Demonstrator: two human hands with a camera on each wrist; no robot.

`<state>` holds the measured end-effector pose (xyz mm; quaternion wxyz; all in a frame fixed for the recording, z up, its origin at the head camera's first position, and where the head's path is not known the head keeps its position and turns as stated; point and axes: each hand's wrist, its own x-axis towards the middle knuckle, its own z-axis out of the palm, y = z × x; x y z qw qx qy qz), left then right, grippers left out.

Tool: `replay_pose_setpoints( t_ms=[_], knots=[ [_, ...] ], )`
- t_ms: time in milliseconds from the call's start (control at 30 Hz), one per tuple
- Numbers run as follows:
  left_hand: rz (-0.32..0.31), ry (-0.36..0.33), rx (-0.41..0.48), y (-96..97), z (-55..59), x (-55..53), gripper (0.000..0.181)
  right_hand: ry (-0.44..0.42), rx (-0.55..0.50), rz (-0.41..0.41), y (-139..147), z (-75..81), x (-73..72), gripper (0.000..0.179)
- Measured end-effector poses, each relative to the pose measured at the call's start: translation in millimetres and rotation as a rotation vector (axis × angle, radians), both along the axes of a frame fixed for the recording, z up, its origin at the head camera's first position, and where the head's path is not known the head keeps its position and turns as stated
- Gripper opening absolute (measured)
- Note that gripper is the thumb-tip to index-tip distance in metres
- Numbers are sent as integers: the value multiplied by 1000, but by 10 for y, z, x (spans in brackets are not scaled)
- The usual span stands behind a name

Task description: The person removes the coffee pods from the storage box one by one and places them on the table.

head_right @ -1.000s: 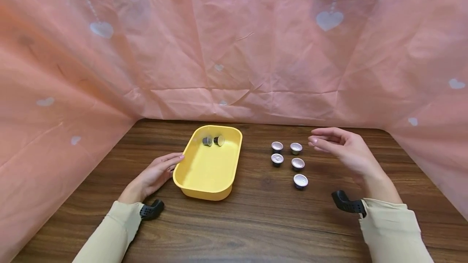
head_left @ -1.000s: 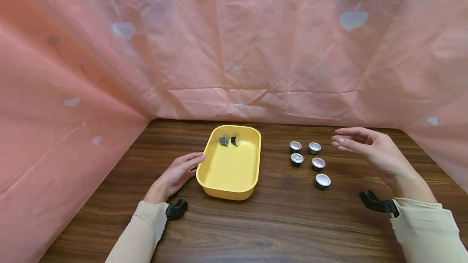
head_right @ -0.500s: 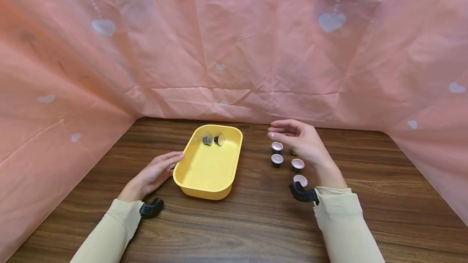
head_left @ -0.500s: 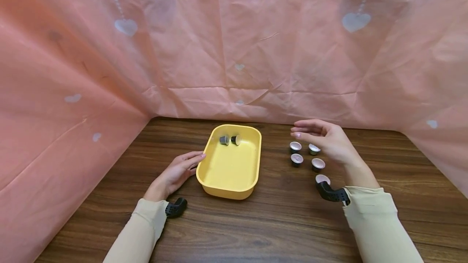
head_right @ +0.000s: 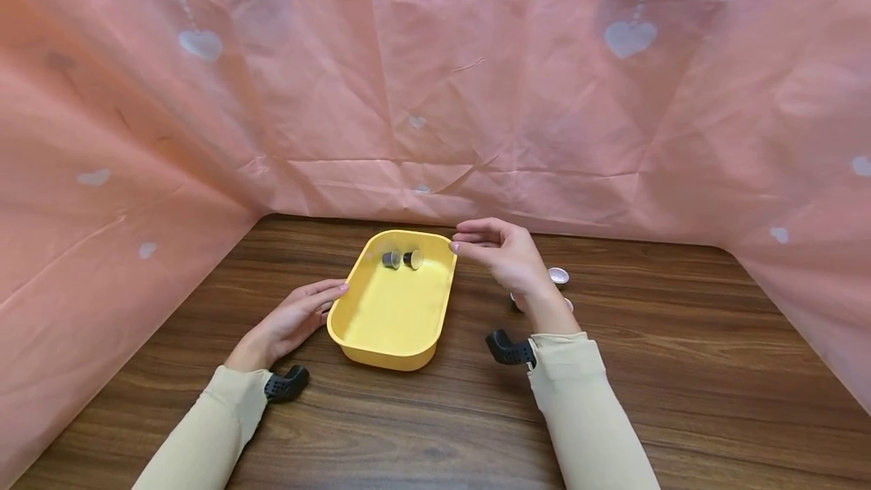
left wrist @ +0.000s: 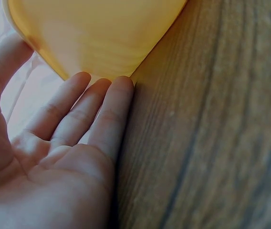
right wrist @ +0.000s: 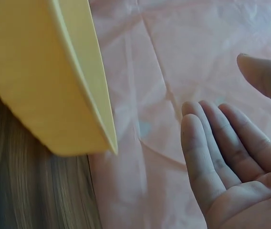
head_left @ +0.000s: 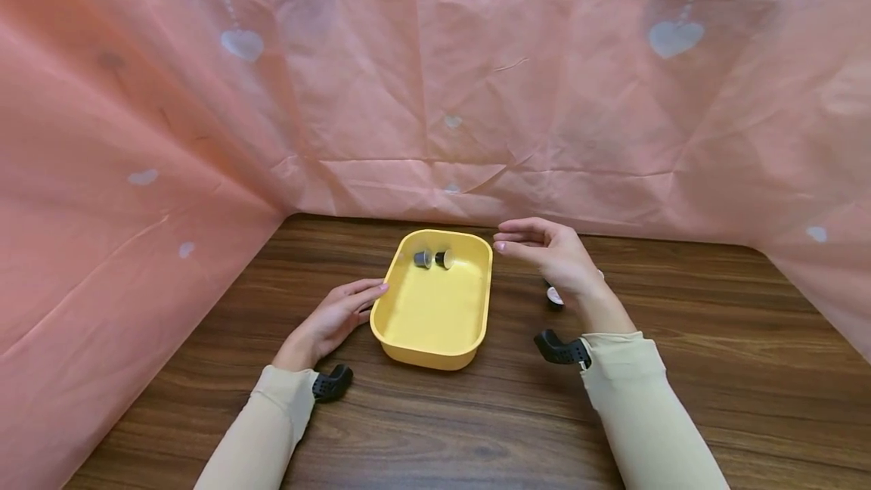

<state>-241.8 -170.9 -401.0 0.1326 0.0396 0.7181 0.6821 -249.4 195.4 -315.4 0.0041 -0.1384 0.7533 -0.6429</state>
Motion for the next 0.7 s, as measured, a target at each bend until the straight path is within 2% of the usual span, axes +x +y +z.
replay_pose_setpoints(
  t_ms=[233, 433, 533, 700],
  knots=[
    [-13, -6, -2, 75, -55, 11, 53, -32, -7, -11, -284, -57, -130, 45],
    [0, -11, 13, 132, -77, 14, 51, -53, -23, -10, -570, 30, -272, 44],
    [-3, -5, 18, 155, -77, -11, 51, -44, -69, 7, -681, 79, -338, 42],
    [-3, -10, 24, 208, -62, -19, 49, -52, -57, 7, -778, 78, -417, 39]
  ],
)
